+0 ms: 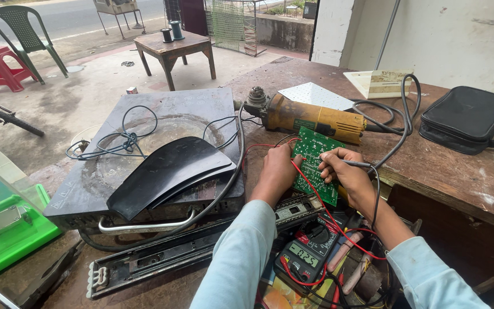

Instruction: The person holds a green circuit board on a workbench and touches multimeter probes to points on the board, repositioning the board and probes repeatedly to test different spots. They then pick up a yellow clamp meter, operate it, and continue probing the board while turning it over.

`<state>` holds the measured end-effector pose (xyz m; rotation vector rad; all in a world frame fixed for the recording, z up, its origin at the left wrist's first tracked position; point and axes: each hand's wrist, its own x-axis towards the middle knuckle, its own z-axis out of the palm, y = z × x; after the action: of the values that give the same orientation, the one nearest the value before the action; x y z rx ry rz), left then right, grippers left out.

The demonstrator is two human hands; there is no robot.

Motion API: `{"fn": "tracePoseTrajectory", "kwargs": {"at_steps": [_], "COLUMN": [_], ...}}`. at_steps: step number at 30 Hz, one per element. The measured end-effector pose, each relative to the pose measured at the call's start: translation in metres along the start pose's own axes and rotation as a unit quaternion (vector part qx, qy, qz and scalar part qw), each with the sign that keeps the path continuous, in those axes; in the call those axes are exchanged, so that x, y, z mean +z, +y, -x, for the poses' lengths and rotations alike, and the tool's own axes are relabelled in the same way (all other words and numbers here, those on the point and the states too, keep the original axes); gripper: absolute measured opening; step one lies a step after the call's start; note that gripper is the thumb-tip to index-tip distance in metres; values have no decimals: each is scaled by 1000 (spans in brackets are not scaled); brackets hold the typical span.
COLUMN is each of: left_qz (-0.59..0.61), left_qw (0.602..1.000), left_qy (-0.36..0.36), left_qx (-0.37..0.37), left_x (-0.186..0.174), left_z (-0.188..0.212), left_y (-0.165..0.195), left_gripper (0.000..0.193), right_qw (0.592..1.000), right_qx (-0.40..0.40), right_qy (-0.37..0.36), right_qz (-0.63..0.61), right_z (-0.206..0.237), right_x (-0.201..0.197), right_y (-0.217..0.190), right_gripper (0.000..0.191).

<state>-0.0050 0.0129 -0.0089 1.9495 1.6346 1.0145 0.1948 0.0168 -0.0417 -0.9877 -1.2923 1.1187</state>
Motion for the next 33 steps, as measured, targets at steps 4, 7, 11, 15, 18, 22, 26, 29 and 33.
{"fn": "tracePoseTrajectory", "kwargs": {"at_steps": [4, 7, 11, 15, 18, 22, 26, 29, 33], "left_qz": [5, 4, 4, 7, -2, 10, 15, 17, 28], "left_qw": [1000, 1000, 1000, 1000, 1000, 998, 997, 996, 991], "left_qy": [1, 2, 1, 2, 17, 63, 77, 84, 129], "left_qx": [-5, -8, -10, -10, 1, 22, 16, -6, 34], "left_x": [0, 0, 0, 0, -2, -9, -19, -23, -21], "left_z": [0, 1, -1, 0, 2, 8, 14, 17, 17], "left_y": [0, -1, 0, -1, 0, 6, 13, 15, 13], "left_gripper": [36, 36, 36, 37, 35, 39, 31, 23, 16], "right_qw": [1000, 1000, 1000, 1000, 1000, 1000, 1000, 1000, 1000], "right_qx": [0, 1, 5, 8, 10, 7, 7, 9, 3], "right_qy": [-2, -5, 1, 3, 6, 2, 4, 7, 4], "right_qz": [-1, -3, 4, 1, 14, 4, 4, 5, 0], "right_z": [-1, 0, -1, 0, 0, 0, -1, -1, -2], "right_x": [1, 1, 2, 3, 3, 3, 3, 3, 2], "right_y": [0, 0, -2, -3, -3, -3, -2, 0, 1], "right_gripper": [20, 20, 19, 19, 20, 19, 19, 19, 19]}}
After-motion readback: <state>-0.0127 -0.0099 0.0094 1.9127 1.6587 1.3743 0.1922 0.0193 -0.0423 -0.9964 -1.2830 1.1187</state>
